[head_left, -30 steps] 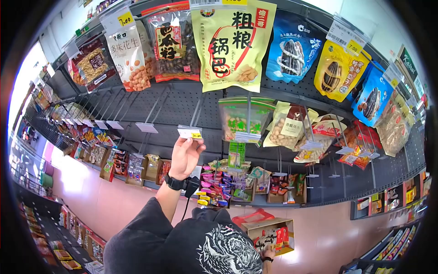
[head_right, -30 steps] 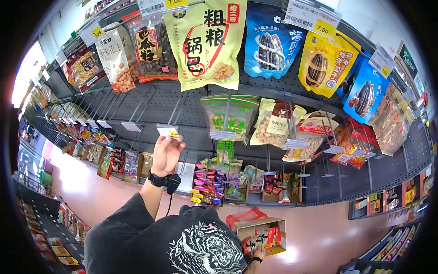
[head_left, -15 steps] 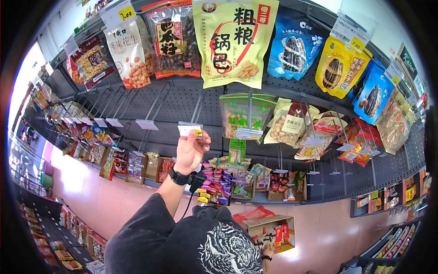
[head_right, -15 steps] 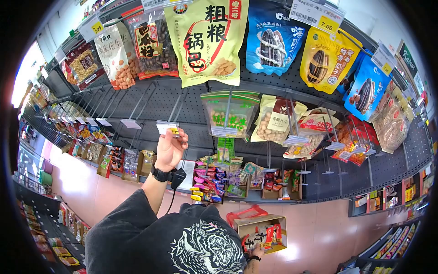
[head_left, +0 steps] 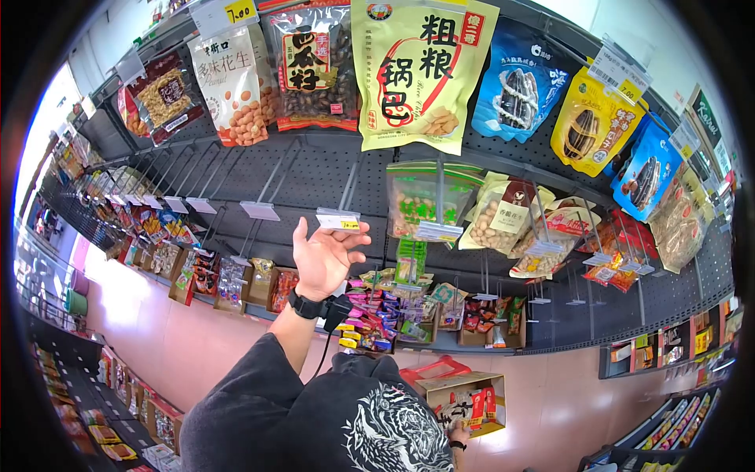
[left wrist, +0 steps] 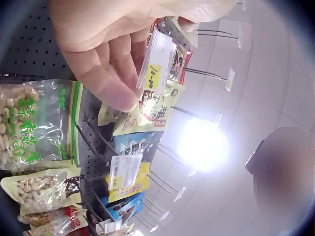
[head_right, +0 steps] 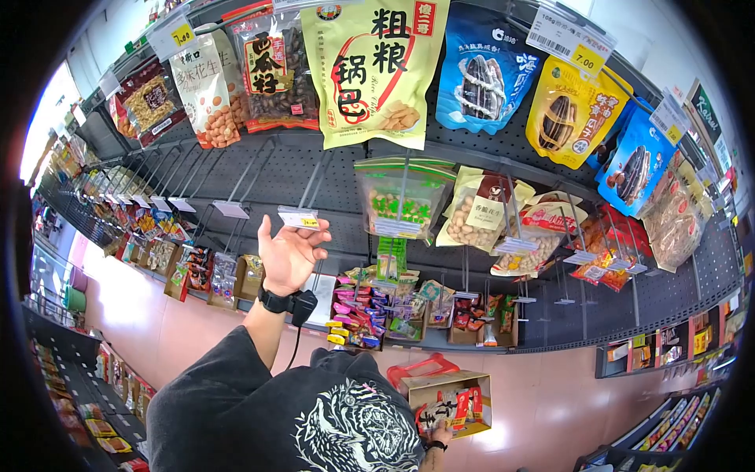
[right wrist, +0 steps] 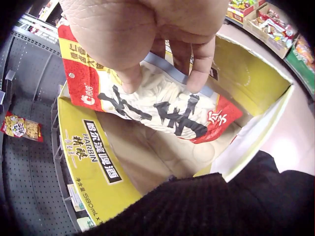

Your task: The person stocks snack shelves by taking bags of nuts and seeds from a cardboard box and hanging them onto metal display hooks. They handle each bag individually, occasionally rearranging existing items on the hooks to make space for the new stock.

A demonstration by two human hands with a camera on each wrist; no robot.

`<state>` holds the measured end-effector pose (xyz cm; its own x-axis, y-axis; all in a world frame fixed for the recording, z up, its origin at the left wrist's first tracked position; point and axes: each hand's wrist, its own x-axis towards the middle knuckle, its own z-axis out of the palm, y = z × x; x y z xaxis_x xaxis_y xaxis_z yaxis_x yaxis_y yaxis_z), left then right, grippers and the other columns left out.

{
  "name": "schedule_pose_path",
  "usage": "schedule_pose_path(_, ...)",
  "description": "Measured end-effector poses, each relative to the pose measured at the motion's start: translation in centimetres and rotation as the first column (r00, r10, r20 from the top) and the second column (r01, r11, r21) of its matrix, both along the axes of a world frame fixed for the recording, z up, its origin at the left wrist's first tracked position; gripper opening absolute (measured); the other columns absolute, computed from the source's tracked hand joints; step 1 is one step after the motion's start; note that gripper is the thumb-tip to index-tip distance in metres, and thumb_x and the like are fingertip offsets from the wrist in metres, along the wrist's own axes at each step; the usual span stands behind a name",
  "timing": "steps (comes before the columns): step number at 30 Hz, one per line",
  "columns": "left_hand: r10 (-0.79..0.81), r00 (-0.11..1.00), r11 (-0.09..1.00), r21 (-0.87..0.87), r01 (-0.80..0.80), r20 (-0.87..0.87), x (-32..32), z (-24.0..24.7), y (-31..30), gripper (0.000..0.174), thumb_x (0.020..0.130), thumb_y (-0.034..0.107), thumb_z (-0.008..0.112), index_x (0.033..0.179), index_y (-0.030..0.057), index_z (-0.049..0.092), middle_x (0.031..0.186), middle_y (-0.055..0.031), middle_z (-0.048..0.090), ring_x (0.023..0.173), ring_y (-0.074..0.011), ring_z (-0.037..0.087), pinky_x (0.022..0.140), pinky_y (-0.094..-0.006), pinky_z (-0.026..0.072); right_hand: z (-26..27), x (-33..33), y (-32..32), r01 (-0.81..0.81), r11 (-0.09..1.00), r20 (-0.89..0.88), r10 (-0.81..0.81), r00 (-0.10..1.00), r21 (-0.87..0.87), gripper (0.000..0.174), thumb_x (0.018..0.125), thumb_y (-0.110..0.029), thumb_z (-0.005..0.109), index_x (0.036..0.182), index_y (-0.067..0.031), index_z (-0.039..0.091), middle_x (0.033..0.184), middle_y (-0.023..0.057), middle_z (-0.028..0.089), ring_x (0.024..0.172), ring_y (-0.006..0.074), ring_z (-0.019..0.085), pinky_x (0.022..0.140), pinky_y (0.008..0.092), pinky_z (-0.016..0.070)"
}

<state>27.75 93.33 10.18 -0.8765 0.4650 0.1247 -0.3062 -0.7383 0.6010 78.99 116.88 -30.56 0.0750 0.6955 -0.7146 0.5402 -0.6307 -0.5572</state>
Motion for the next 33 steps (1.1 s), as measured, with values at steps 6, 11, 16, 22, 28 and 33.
schedule_pose_path(6,-0.15,0.987,0.988,-0.013,0.151,0.054,-0.4,0.7,-0.4,0.066,0.087,0.058,0.036,0.112,0.0008,0.056,0.107,-0.0176,0.062,0.094,-0.0274,0.06,0.063,-0.0345,0.0482,0.9,-0.3,-0.1,0.009,1.0,-0.06,-0.009,0.998,-0.007,0.036,0.083,-0.027,0.066,0.104,-0.0007,0.056,0.089,0.0111,0.06,0.071,0.0264,0.056,0.046,0.0381,0.0484)
schedule_pose_path(11,-0.218,0.975,0.975,0.044,0.216,0.049,-0.9,0.3,-0.2,0.062,0.085,0.058,0.04,0.111,0.0027,0.055,0.104,-0.0145,0.061,0.093,-0.0243,0.058,0.061,-0.0324,0.0474,0.6,-0.3,0.1,-0.032,0.999,0.015,0.032,0.999,0.004,0.036,0.084,-0.03,0.065,0.104,-0.0012,0.055,0.088,0.0113,0.059,0.069,0.0263,0.056,0.044,0.0372,0.0477)
schedule_pose_path(16,-0.2,0.979,0.979,0.051,0.198,0.046,-0.9,0.2,-0.1,0.061,0.085,0.057,0.043,0.109,0.0034,0.056,0.1,-0.0131,0.062,0.09,-0.0228,0.057,0.057,-0.0295,0.0474,1.9,-0.7,-0.8,-0.047,0.986,-0.015,0.05,0.999,0.16,0.047,0.082,-0.038,0.065,0.086,0.0093,0.063,0.076,0.0154,0.063,0.063,0.0251,0.059,0.053,0.0397,0.0487)
schedule_pose_path(22,-0.21,0.977,0.977,0.03,0.209,0.044,-1.2,-0.1,-0.3,0.061,0.087,0.057,0.041,0.108,0.0022,0.058,0.096,-0.0142,0.063,0.086,-0.0246,0.058,0.055,-0.0284,0.0501,1.7,-0.4,-0.7,-0.08,0.982,0.043,0.074,0.996,0.169,0.042,0.083,-0.035,0.065,0.085,0.007,0.063,0.073,0.0137,0.061,0.055,0.0221,0.056,0.044,0.0371,0.0475)
schedule_pose_path(28,-0.137,0.984,0.99,0.024,0.135,0.112,0.1,-0.8,0.1,0.075,0.088,0.067,0.029,0.109,0.0014,0.057,0.099,-0.0163,0.064,0.086,-0.0246,0.061,0.056,-0.0307,0.0513,5.2,-1.0,2.1,-0.338,0.76,0.187,0.282,0.941,0.555,0.03,0.082,-0.023,0.067,0.093,0.005,0.063,0.08,0.0112,0.065,0.07,0.0204,0.059,0.064,0.0332,0.0482)
schedule_pose_path(33,-0.33,0.931,0.746,-0.561,0.359,0.157,2.6,-6.9,1.5,0.043,0.097,0.04,0.037,0.106,0.0034,0.058,0.097,-0.0083,0.064,0.086,-0.017,0.062,0.067,-0.0265,0.0505,23.6,-7.6,2.9,-0.488,0.625,0.065,0.574,0.816,0.609,0.026,0.08,-0.009,0.065,0.102,0.005,0.061,0.091,0.0101,0.066,0.078,0.0155,0.061,0.071,0.0302,0.0476)
